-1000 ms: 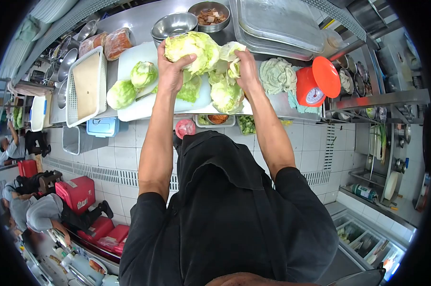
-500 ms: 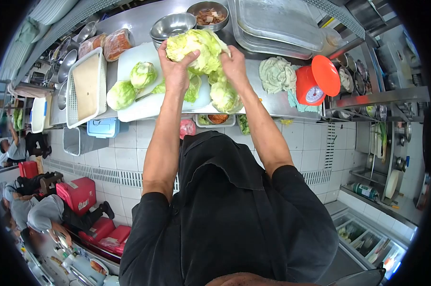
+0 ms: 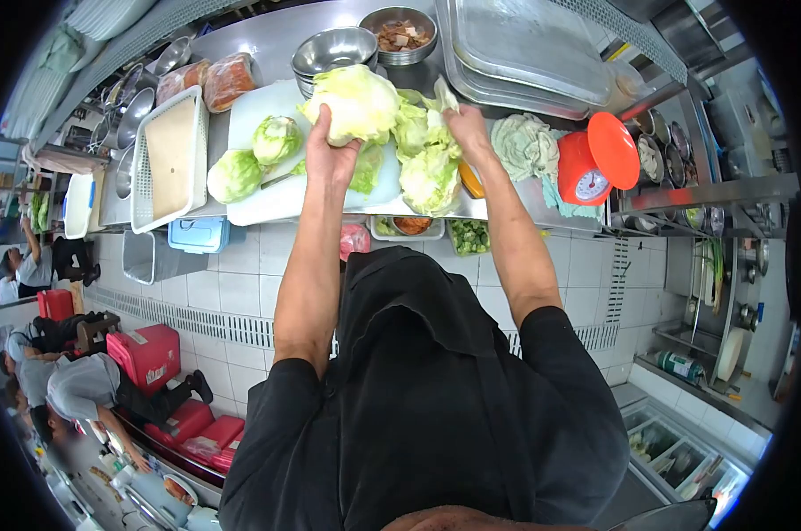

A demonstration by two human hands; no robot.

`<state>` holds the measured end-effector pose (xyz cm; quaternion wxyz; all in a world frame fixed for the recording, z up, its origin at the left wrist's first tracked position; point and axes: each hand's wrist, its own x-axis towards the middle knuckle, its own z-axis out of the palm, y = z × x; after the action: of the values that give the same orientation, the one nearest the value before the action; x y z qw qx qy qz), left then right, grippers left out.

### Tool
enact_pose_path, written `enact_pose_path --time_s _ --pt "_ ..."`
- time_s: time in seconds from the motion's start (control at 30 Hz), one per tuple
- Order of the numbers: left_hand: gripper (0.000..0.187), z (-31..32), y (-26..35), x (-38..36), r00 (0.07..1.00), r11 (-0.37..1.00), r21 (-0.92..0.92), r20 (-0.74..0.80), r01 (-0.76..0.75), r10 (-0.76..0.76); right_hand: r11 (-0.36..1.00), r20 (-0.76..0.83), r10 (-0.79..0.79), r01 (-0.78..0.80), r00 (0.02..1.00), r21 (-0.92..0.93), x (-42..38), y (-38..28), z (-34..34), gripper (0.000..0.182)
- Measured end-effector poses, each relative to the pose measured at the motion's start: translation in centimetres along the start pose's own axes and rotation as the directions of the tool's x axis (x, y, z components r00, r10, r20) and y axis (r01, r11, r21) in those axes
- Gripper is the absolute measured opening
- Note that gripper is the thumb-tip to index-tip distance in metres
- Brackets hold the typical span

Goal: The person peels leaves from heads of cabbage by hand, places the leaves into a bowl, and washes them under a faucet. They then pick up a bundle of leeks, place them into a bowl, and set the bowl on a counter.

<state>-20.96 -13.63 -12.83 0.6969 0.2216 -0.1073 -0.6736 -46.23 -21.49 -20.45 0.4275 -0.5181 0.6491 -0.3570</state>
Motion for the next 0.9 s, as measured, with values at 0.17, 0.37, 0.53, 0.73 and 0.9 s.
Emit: enact_pose_path --time_s 0.17,0.37,0.53,0.73,0.9 --pt "0.072 0.3 1.9 0.1 0.973 0.934 0.311 0.201 -0.174 0.114 0.849 0.059 -0.114 0.128 0.992 -0.512 -4.4 -7.6 -2.9 0.058" --pt "0.093 3.7 2.2 -0.4 0.954 0.787 0.552 0.260 -0.276 0.152 0.794 0.112 -0.596 0.604 0.795 -0.071 -10.9 -16.0 -2.8 0.045" --pt "0.093 5.4 2.7 -1.1 0.932 0.673 0.682 0.362 -0.287 0.031 0.607 0.056 -0.790 0.792 0.610 -0.068 -9.2 -15.8 -1.6 0.020" --pt "0.092 5.1 2.9 -1.1 0.914 0.655 0.684 0.405 -0.322 0.025 0.786 0.103 -0.295 0.180 0.950 0.592 -8.1 -13.8 -1.4 0.018" --pt "0.090 4.2 3.2 -1.1 0.931 0.752 0.636 0.355 -0.176 -0.082 0.525 0.221 -0.141 -0.116 0.965 0.843 -6.6 -12.3 -2.1 0.012"
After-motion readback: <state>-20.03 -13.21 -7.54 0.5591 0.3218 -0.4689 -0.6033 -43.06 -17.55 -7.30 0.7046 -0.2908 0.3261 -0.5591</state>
